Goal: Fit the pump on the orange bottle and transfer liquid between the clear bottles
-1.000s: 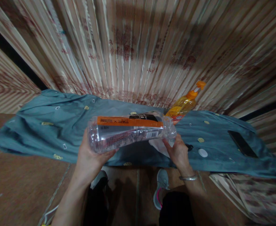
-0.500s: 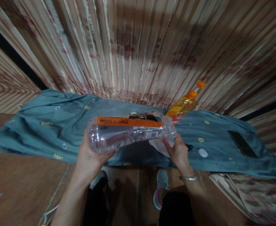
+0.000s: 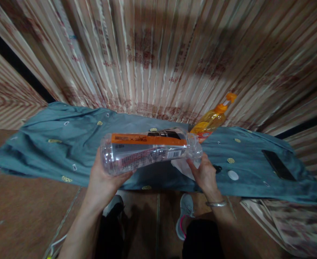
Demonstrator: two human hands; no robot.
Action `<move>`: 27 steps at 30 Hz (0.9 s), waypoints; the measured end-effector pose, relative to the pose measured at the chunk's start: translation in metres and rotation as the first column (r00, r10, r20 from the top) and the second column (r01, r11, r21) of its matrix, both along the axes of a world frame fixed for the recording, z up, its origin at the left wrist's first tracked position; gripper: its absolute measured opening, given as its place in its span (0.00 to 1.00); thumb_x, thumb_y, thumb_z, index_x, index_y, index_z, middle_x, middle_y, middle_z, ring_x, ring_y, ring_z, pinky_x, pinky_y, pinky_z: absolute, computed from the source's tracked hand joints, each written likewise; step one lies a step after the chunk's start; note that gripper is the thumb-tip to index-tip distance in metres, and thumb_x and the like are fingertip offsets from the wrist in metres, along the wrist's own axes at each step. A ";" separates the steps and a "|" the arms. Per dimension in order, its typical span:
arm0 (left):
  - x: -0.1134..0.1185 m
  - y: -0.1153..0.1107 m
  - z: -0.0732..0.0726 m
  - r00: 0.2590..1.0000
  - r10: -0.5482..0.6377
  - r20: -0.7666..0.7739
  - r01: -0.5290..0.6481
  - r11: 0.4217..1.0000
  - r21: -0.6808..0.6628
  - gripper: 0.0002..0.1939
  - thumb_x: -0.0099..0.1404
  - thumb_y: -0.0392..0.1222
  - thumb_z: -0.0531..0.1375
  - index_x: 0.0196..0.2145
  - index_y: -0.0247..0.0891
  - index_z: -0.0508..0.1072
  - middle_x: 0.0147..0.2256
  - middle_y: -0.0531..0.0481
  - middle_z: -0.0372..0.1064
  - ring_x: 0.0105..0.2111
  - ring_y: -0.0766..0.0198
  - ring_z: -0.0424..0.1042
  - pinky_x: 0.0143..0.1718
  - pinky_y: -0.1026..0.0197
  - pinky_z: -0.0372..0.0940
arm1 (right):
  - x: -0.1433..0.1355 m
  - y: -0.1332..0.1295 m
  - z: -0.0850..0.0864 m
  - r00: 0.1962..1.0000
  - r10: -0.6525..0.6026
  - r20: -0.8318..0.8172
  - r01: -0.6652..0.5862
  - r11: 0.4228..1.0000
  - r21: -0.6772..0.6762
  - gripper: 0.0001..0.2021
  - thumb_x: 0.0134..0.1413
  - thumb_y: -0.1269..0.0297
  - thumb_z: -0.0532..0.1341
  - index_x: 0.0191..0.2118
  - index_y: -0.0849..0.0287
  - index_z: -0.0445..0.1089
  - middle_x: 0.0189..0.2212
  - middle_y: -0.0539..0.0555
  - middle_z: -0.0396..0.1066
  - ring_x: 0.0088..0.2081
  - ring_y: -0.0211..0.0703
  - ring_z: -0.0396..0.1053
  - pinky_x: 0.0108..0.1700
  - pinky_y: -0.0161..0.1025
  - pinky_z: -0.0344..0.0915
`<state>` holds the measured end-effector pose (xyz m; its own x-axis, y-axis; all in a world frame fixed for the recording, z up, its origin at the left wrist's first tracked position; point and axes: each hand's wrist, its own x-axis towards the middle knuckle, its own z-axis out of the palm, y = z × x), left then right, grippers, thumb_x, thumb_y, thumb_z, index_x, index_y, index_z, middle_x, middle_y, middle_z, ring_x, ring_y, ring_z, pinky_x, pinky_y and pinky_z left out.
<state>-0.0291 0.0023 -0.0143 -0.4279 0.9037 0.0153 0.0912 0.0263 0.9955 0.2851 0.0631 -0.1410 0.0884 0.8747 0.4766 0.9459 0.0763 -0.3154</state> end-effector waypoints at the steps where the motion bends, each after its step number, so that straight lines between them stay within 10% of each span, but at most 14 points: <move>1: -0.001 0.000 -0.001 1.000 -0.003 -0.009 0.003 1.000 0.008 0.44 0.31 0.49 0.79 0.47 0.39 0.71 0.50 0.42 0.76 0.49 0.40 0.77 0.51 0.44 0.75 | 0.000 0.000 0.000 1.000 0.001 -0.001 -0.001 1.000 0.003 0.43 0.65 0.31 0.41 0.57 0.70 0.66 0.40 0.70 0.77 0.40 0.57 0.77 0.40 0.47 0.72; 27: -0.001 0.000 -0.002 1.000 -0.013 -0.022 0.012 1.000 -0.016 0.37 0.31 0.49 0.78 0.40 0.39 0.73 0.46 0.43 0.77 0.48 0.40 0.78 0.49 0.44 0.75 | 0.000 0.000 0.003 1.000 0.018 0.005 -0.018 1.000 0.011 0.45 0.63 0.30 0.40 0.57 0.72 0.66 0.38 0.70 0.77 0.40 0.58 0.77 0.39 0.48 0.73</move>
<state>-0.0299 0.0023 -0.0159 -0.4164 0.9091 0.0103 0.1140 0.0410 0.9926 0.2847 0.0631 -0.1384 0.0702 0.8707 0.4868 0.9458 0.0971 -0.3100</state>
